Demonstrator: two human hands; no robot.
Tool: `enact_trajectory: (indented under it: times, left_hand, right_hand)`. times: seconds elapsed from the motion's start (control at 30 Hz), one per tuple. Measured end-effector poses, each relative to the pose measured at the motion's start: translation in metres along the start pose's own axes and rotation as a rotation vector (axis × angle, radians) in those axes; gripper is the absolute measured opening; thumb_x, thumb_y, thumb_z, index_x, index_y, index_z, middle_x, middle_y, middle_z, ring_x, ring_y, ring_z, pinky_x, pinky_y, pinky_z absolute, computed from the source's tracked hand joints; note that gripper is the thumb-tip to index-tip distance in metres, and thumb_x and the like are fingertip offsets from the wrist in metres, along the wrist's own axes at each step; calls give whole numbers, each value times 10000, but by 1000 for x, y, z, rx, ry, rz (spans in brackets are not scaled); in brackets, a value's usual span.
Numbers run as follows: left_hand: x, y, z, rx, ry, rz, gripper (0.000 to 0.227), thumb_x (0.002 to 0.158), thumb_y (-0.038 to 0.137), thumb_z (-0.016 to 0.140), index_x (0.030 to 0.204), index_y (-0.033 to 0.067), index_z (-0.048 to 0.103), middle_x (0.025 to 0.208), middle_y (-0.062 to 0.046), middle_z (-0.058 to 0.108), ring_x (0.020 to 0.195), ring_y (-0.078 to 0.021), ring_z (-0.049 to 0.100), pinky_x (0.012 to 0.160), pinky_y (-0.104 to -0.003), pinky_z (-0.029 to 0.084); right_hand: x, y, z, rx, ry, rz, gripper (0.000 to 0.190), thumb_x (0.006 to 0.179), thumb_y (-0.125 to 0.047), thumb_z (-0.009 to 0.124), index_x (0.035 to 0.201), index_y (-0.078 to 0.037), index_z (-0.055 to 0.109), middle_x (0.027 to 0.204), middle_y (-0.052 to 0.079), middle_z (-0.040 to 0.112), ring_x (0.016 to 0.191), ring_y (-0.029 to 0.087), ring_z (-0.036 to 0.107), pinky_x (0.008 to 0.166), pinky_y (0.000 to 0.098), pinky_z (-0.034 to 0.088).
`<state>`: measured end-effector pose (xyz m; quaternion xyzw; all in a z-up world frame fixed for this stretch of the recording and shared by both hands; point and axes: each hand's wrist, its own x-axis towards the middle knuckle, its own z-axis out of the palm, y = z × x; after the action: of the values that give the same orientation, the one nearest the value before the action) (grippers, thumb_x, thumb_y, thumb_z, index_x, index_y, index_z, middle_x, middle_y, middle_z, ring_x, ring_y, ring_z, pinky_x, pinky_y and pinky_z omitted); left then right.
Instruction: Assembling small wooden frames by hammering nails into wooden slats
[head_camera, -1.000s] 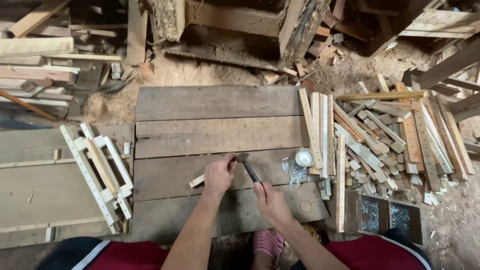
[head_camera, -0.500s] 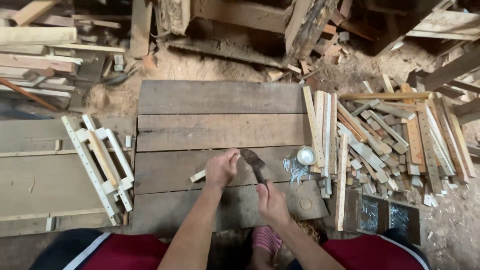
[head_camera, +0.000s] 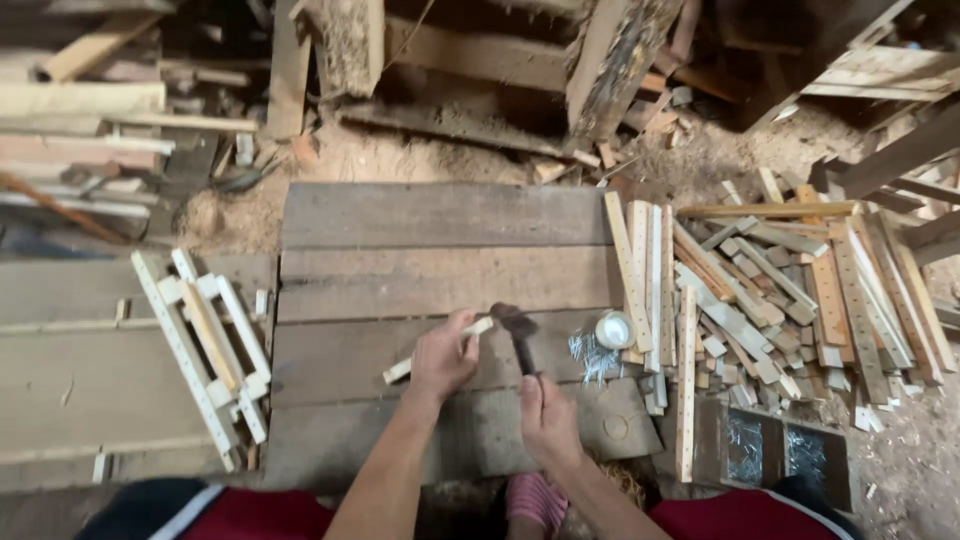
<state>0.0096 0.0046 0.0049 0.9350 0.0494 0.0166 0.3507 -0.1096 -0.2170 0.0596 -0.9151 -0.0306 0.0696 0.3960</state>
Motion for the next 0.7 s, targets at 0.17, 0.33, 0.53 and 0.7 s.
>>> enact_trajectory:
  times: [0.17, 0.33, 0.53, 0.7]
  left_hand:
    - [-8, 3, 4, -11, -51, -17, 249, 919, 323, 487, 1118, 225, 600, 833, -124, 732, 735, -455, 670, 651, -565, 489]
    - [3, 0, -4, -9, -61, -36, 311, 911, 321, 473, 1186, 216, 572, 886, -132, 742, 774, -465, 674, 687, -574, 495]
    - [9, 9, -6, -21, -102, -36, 392, 901, 319, 456, 1268, 206, 537, 949, -141, 753, 820, -478, 680, 730, -586, 503]
    - [1, 3, -4, -31, -141, -74, 464, 893, 317, 443, 1336, 198, 509, 1002, -149, 763, 858, -488, 685, 766, -595, 509]
  right_hand:
    - [-6, 19, -5, -7, 14, 3, 408, 1020, -477, 421, 860, -127, 554, 579, 46, 576, 513, 287, 606, 519, 451, 419]
    - [18, 25, 1, -5, 26, -37, 418, 1022, -477, 415, 845, -122, 546, 584, 51, 575, 513, 291, 604, 512, 456, 410]
    - [43, 24, 5, -13, 62, -53, 431, 1025, -476, 408, 827, -116, 536, 591, 58, 573, 512, 296, 600, 504, 461, 398]
    - [62, 12, 25, -20, 54, -63, 442, 1027, -475, 402, 813, -111, 528, 597, 64, 571, 512, 301, 598, 496, 465, 388]
